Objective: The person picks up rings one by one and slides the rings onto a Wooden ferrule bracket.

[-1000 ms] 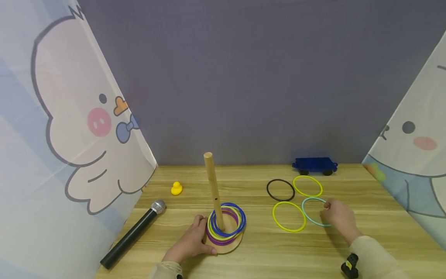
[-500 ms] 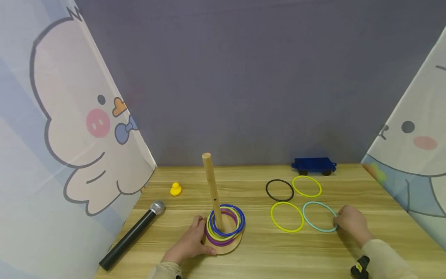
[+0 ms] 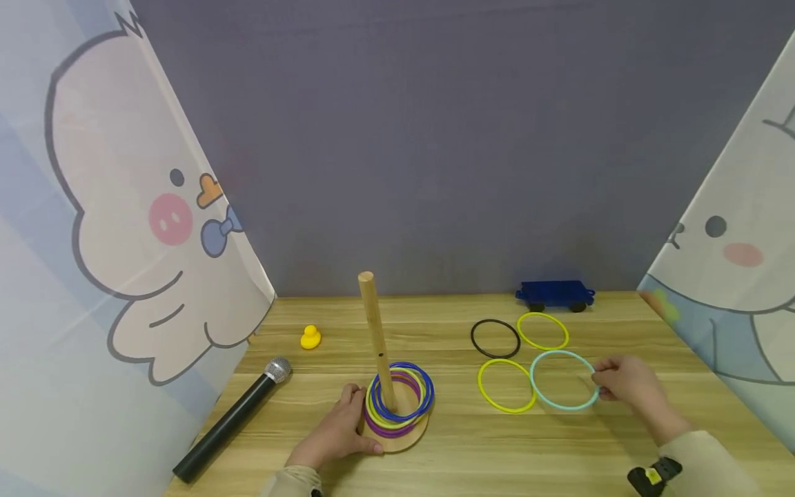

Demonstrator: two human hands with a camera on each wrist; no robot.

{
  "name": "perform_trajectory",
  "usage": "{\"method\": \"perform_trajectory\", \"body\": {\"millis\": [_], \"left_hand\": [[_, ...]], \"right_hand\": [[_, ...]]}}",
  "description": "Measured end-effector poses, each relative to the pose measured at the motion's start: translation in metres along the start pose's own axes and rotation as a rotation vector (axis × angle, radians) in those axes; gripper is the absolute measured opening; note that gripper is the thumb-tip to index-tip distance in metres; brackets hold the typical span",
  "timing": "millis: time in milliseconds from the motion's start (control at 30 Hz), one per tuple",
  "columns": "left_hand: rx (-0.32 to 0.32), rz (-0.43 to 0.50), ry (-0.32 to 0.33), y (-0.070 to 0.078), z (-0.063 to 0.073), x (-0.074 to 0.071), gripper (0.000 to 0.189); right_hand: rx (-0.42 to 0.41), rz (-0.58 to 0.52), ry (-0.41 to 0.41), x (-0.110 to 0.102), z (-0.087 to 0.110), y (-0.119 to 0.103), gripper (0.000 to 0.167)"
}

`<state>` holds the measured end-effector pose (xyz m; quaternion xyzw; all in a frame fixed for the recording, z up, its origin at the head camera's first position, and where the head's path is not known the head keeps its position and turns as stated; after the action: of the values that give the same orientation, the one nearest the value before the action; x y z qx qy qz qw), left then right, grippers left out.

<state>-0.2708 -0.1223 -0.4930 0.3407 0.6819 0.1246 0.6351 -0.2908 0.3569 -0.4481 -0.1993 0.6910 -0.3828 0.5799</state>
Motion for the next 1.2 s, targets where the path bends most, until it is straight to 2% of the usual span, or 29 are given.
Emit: {"method": "perform_trajectory", "body": {"millis": [200,433,500,733,800,1000,1200], "left_hand": [[-0.004,-0.005,-0.002,-0.001,0.000,-0.001,0.115],[0.017,-0.023,0.000,0.001,-0.001,0.000,0.117],[0.015,-0.022,-0.001,0.000,-0.001,0.001,0.117],[0.010,-0.021,-0.002,0.000,0.000,0.000,0.116],[0.012,-0.018,-0.003,0.001,0.000,0.000,0.116],[0.013,-0.005,0.001,0.003,0.000,-0.001,0.113],[0.011,-0.013,-0.002,0.002,0.001,-0.001,0.112]], "right_hand": [[-0.080,-0.070,-0.037,0.012,0.015,-0.045,0.024],[-0.109,-0.206,-0.126,0.040,0.037,-0.084,0.023],[-0.124,-0.252,-0.170,0.048,0.043,-0.097,0.025],[-0.183,-0.419,-0.404,0.080,0.067,-0.154,0.029],[-0.190,-0.442,-0.439,0.085,0.072,-0.169,0.029],[-0.217,-0.513,-0.510,0.092,0.087,-0.208,0.027],[-0.268,-0.592,-0.505,0.087,0.097,-0.245,0.029]]}}
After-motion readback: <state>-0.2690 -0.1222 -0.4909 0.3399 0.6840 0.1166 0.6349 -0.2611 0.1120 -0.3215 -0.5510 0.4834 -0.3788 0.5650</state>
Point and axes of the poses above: each hand's wrist, its own z-axis away from the middle knuckle, its own x-axis out of the palm, y = z × x, the point moved 9 cm from there along -z, towards the middle knuckle, and after that the axes turned 15 degrees about y, right-handed, at the moved point
